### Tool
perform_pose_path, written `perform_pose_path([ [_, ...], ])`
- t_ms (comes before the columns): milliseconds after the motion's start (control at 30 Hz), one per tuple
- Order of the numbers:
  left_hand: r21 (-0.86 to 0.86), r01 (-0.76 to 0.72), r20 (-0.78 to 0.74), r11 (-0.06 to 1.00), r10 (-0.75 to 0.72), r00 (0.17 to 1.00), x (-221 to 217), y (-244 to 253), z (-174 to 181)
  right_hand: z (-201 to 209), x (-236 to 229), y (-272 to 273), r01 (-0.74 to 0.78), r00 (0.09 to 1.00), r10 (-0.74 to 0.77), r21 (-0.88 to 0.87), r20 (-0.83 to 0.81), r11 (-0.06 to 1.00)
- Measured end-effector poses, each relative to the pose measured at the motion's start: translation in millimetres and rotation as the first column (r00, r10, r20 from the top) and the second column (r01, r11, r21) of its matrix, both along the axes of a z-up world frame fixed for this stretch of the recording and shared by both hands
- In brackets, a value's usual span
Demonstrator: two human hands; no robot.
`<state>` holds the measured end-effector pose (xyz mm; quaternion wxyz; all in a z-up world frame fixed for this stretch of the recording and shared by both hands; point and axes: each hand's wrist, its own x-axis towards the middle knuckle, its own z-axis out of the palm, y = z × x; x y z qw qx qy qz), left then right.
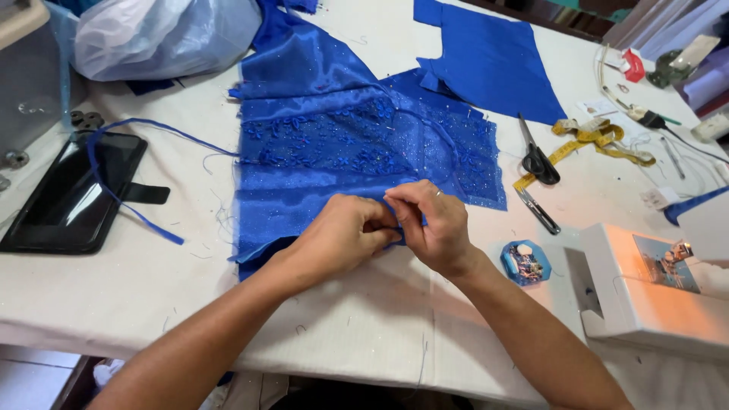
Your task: The person pins a blue sparkly fabric piece on a white table. They align the edges of the fabric and insert pins from a small container to hold the layers together.
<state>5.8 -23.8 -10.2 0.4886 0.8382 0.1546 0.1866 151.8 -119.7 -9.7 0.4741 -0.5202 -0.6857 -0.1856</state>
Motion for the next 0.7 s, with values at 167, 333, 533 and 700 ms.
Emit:
perform_pose_path([
  [167, -0.072, 0.005, -0.044, 0.997, -0.008, 0.999, -4, 2, 15, 0, 5, 6, -0.091, 0.966, 0.064, -0.098, -0.25, 0.991],
  [333, -0.178, 0.015, -0.02, 0.984, -0.019, 1.0, -1, 0, 14, -3, 11, 7, -0.128, 0.912, 0.043, -0.183, -0.407, 0.975],
  [533, -0.215, -0.044, 0.011, 0.976, 0.047, 0.999, 1, -2, 9, -3, 14, 5, -0.093, 0.898, -0.005, -0.201, -0.439, 0.975],
  [700, -0.228, -0.056, -0.012, 0.972, 0.055, 0.998, -4, -3, 19, 1, 16, 5, -0.083, 0.936, -0.021, -0.276, -0.351, 0.957],
])
